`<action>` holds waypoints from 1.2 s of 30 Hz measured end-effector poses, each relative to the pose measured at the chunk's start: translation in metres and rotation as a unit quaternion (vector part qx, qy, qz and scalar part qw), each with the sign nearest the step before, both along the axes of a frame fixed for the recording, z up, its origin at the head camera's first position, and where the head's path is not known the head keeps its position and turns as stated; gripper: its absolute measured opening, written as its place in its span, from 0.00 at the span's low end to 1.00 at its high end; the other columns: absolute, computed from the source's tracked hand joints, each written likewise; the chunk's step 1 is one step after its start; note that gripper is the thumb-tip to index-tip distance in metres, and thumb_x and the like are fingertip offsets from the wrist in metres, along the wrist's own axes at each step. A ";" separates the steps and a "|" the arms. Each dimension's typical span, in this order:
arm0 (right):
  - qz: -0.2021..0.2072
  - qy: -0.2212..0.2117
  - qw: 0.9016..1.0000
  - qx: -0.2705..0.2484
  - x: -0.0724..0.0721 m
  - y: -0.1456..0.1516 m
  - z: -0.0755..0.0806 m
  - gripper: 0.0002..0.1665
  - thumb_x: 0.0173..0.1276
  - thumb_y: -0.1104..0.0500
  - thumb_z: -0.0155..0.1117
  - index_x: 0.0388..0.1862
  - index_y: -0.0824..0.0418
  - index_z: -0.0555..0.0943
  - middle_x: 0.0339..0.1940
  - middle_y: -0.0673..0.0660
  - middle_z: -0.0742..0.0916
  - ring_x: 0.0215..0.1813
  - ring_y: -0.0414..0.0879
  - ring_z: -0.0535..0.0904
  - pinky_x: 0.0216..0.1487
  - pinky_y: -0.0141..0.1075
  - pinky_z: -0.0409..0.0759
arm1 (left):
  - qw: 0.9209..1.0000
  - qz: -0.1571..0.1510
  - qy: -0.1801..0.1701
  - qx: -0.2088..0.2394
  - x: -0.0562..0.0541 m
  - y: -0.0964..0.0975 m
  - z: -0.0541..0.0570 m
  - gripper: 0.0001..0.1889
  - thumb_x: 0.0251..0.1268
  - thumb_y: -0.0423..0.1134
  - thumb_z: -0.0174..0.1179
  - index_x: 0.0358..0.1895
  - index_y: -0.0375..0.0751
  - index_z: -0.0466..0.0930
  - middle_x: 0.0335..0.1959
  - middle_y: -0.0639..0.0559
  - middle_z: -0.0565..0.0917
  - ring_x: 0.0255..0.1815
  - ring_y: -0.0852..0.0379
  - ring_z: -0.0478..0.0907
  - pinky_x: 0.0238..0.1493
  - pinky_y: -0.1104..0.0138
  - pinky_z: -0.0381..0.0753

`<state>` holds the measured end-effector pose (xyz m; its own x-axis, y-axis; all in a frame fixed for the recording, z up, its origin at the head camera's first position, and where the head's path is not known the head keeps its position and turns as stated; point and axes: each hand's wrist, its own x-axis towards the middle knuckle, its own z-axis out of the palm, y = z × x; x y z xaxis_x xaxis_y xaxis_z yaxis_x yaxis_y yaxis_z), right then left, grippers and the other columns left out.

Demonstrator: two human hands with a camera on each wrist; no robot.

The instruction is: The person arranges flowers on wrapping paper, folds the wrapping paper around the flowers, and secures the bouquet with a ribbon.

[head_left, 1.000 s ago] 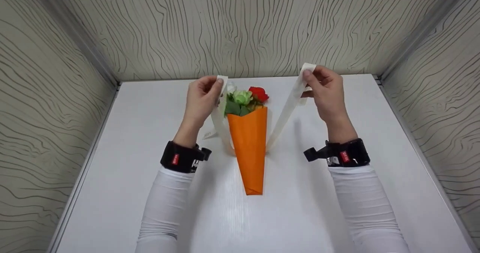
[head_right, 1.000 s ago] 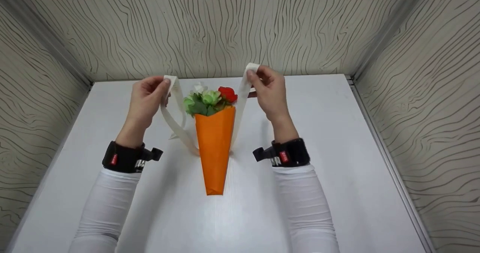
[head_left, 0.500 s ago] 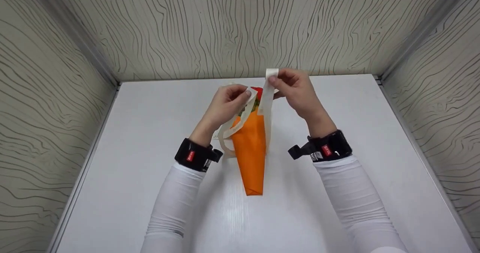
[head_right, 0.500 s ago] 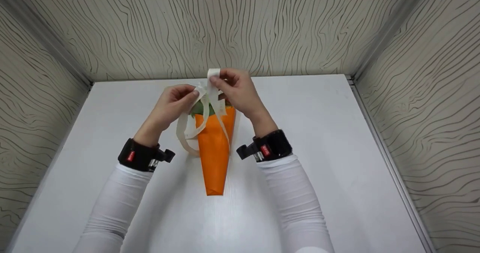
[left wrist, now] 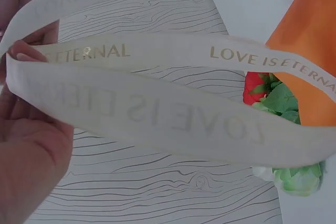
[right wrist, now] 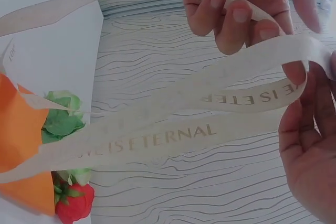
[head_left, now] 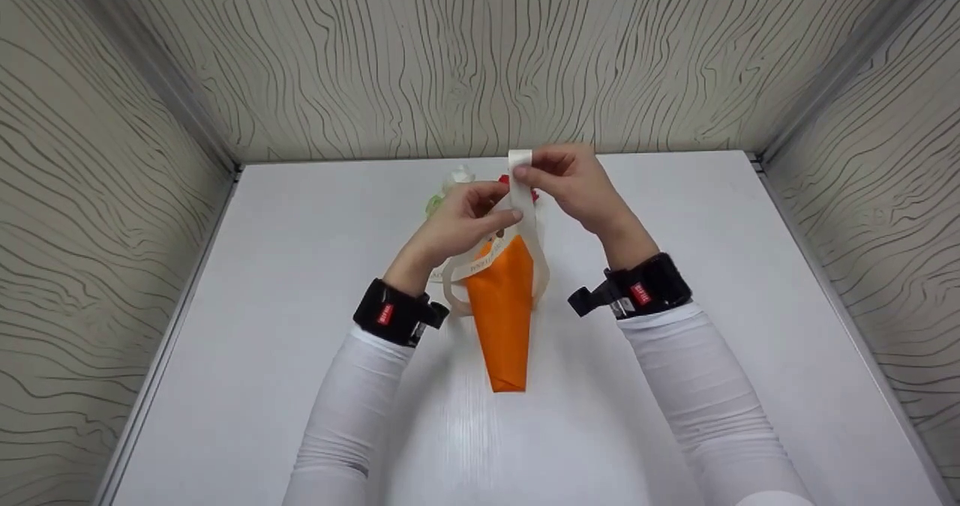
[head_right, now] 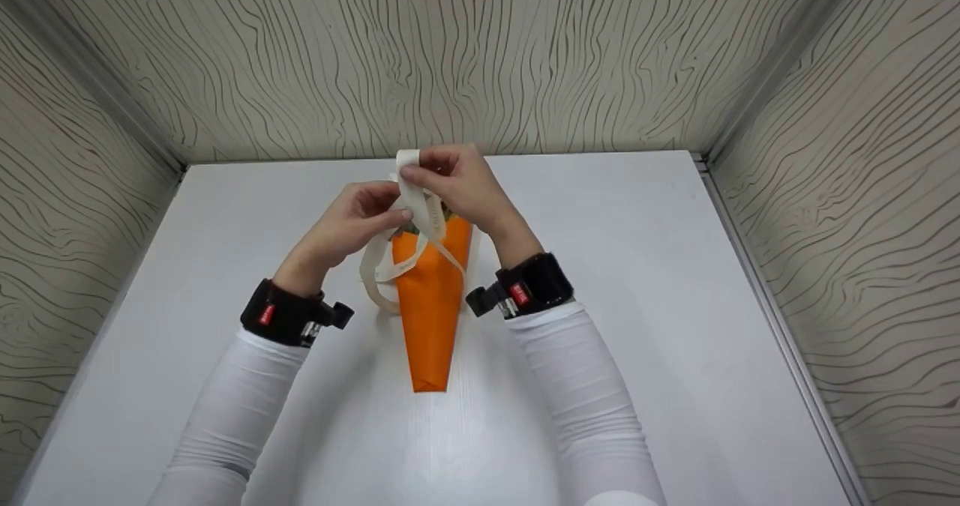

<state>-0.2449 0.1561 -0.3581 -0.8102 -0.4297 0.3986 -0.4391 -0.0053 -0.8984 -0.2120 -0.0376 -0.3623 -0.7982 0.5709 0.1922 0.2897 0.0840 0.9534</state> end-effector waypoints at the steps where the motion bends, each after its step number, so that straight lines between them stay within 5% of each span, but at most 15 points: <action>1: 0.000 0.000 1.000 0.003 -0.001 0.000 -0.001 0.10 0.60 0.61 0.60 0.40 0.64 0.81 0.33 0.62 0.83 0.34 0.53 0.76 0.37 0.38 0.77 | 1.000 -0.003 0.003 0.006 0.000 0.001 0.000 0.15 0.61 0.38 0.55 0.49 0.36 0.75 0.33 0.48 0.78 0.29 0.48 0.71 0.31 0.64 0.73; 6: -0.005 -0.019 0.999 0.045 0.002 -0.002 0.001 0.12 0.63 0.61 0.57 0.44 0.63 0.79 0.38 0.60 0.82 0.38 0.51 0.77 0.42 0.38 0.76 | 0.999 -0.011 0.022 0.024 0.000 0.002 -0.003 0.11 0.64 0.37 0.51 0.44 0.34 0.76 0.27 0.42 0.73 0.26 0.51 0.69 0.28 0.68 0.72; 14: 0.024 -0.058 0.989 0.136 0.014 0.001 0.014 0.22 0.69 0.56 0.48 0.59 0.63 0.68 0.43 0.61 0.79 0.42 0.49 0.75 0.42 0.38 0.76 | 0.999 -0.015 -0.006 0.041 -0.001 0.003 -0.008 0.09 0.66 0.34 0.48 0.37 0.30 0.73 0.23 0.41 0.69 0.22 0.47 0.66 0.25 0.65 0.71; 18: 0.025 -0.066 0.981 0.181 0.016 0.002 0.018 0.17 0.66 0.55 0.52 0.48 0.65 0.75 0.31 0.58 0.78 0.32 0.45 0.72 0.32 0.35 0.74 | 0.999 -0.009 0.001 0.034 -0.002 0.003 -0.010 0.09 0.66 0.34 0.48 0.34 0.29 0.72 0.22 0.40 0.69 0.22 0.44 0.65 0.24 0.64 0.70; 22: 0.009 -0.072 0.972 0.224 0.016 0.003 0.018 0.12 0.62 0.56 0.59 0.35 0.66 0.79 0.26 0.56 0.77 0.28 0.43 0.69 0.31 0.33 0.72 | 1.000 0.019 0.004 0.015 -0.009 0.003 -0.023 0.11 0.65 0.38 0.49 0.34 0.31 0.74 0.22 0.40 0.69 0.22 0.45 0.65 0.23 0.65 0.69; 27: -0.009 -0.061 0.966 0.252 0.009 0.005 0.004 0.12 0.59 0.54 0.62 0.31 0.63 0.81 0.25 0.56 0.77 0.28 0.44 0.69 0.31 0.33 0.72 | 0.998 0.056 0.012 -0.018 -0.016 0.002 -0.037 0.12 0.63 0.44 0.53 0.33 0.38 0.78 0.21 0.44 0.72 0.20 0.51 0.67 0.22 0.68 0.71; 36: -0.044 -0.020 0.966 0.255 0.002 0.014 -0.012 0.13 0.58 0.49 0.62 0.29 0.58 0.77 0.31 0.52 0.75 0.35 0.45 0.69 0.34 0.36 0.72 | 0.993 0.110 0.004 -0.047 -0.012 -0.006 -0.039 0.14 0.59 0.49 0.55 0.37 0.41 0.80 0.27 0.47 0.76 0.24 0.55 0.72 0.28 0.66 0.77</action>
<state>-0.2432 0.1697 -0.3697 -0.8628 -0.4911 0.1202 -0.3823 0.4783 -0.7906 -0.2242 -0.0438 -0.4018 -0.9046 0.3983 0.1520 0.2610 0.2354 0.9362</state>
